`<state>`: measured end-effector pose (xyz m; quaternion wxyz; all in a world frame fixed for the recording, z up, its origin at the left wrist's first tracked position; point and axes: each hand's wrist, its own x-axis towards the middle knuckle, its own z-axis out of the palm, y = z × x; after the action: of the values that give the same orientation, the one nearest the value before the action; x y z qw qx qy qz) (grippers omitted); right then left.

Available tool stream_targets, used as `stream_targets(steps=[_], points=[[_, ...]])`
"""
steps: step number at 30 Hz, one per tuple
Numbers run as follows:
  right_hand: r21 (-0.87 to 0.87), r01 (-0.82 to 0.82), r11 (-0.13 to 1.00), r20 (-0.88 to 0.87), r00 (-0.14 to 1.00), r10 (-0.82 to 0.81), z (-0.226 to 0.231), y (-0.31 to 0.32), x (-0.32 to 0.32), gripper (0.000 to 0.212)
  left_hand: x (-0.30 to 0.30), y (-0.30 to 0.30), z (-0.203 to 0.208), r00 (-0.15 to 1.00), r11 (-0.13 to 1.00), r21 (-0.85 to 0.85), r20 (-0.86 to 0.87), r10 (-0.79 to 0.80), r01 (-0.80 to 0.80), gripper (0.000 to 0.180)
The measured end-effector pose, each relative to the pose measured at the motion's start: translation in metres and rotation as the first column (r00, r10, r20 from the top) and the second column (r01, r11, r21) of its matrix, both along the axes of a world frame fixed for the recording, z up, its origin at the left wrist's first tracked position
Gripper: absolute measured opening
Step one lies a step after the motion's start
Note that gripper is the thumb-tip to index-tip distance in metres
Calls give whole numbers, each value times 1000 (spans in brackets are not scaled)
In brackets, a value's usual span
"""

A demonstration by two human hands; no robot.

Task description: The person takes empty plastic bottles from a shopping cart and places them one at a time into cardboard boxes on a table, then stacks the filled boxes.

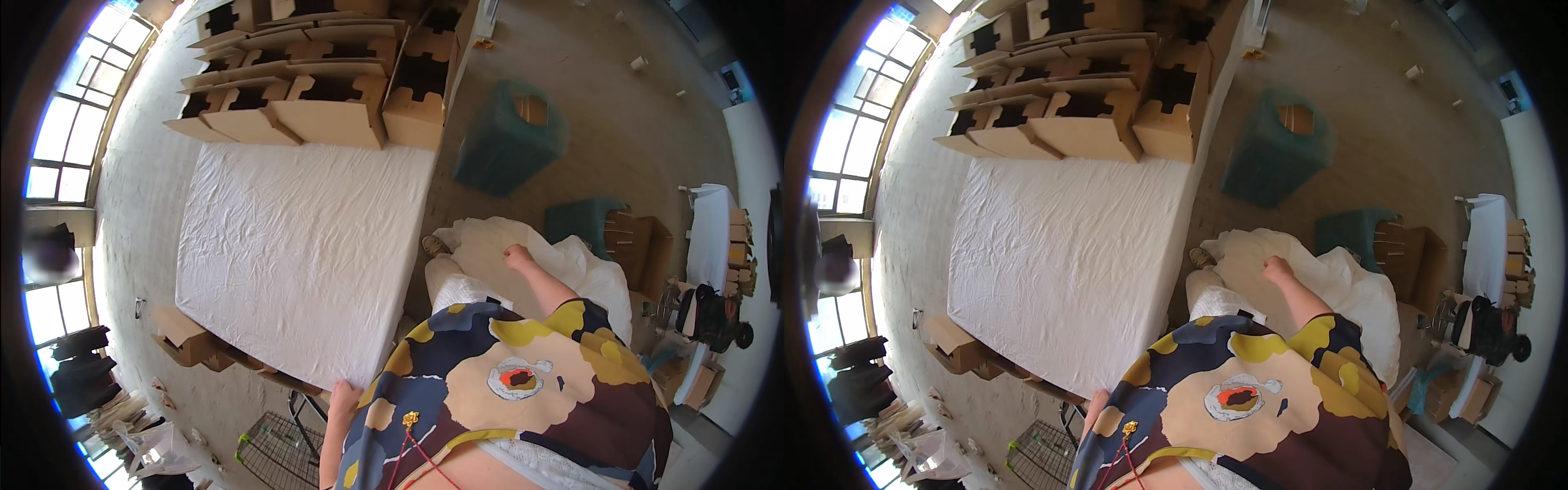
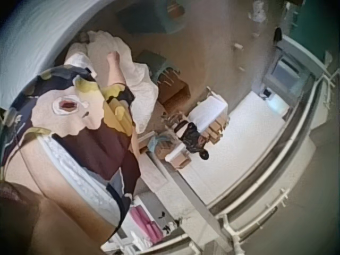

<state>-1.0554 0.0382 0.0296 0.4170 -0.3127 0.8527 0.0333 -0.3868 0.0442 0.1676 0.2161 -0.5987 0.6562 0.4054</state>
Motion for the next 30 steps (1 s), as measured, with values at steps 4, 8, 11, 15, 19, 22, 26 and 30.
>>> stream_targets(steps=[4,8,11,15,19,22,26,30], points=[[129,13,992,-119,993,3,23,-13,-60,39,-74,-76,41,934,957,288,351,-60,-46,44],[264,-124,957,-77,986,149,9,2,-113,52,-120,-130,16,969,981,127,220,114,-144,27],[421,-104,901,-105,981,162,53,-27,-107,69,-209,-166,38,959,938,-237,-193,208,-251,18],[529,-98,843,-72,984,160,43,-22,-107,86,-293,-212,42,899,921,-228,-381,214,-316,29],[560,-131,818,70,991,111,28,-10,-111,91,-309,-218,14,898,958,-215,-432,82,-191,36],[390,-297,871,93,954,284,17,17,-107,82,-309,-215,-2,914,946,-255,-397,86,-200,34],[255,-524,812,9,841,540,-10,41,-103,57,-314,-211,-9,956,894,-428,-293,6,-136,31],[208,-573,793,37,814,579,-31,50,-104,46,-311,-201,-29,965,797,-592,-257,-40,-124,30]])
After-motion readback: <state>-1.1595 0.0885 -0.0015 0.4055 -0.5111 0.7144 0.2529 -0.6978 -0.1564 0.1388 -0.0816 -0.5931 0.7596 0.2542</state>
